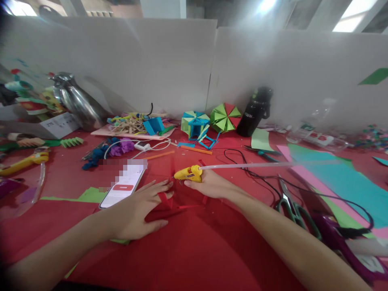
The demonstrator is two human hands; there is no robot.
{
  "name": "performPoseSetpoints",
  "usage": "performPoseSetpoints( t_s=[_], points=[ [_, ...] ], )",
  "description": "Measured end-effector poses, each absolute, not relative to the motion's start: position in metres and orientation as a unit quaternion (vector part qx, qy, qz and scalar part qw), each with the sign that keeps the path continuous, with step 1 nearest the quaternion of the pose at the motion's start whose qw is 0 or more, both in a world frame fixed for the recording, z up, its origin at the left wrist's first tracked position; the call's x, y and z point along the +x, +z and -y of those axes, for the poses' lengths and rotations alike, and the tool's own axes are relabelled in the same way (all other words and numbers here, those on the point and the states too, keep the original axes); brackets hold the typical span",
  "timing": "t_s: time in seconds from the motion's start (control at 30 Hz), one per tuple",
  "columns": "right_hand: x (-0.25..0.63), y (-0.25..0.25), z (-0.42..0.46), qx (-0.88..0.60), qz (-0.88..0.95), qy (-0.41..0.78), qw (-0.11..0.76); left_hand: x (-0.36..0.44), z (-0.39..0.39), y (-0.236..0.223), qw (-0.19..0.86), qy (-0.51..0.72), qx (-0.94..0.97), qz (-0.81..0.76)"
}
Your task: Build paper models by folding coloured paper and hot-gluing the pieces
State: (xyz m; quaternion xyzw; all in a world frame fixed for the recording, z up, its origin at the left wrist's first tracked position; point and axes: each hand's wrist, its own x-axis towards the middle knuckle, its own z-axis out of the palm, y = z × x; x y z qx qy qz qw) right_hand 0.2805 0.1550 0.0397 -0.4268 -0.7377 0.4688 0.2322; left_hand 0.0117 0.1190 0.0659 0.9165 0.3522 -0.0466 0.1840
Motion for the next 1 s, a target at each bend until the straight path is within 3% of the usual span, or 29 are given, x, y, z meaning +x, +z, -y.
performPoseSetpoints(
  t_s=[1.0],
  points=[
    [0.2812, 0.0404, -0.154, -0.427, 0.74, 0.461, 0.24, 0.0104, -0.1198, 0.0653, 0.204, -0.034, 0.912, -0.354]
  ],
)
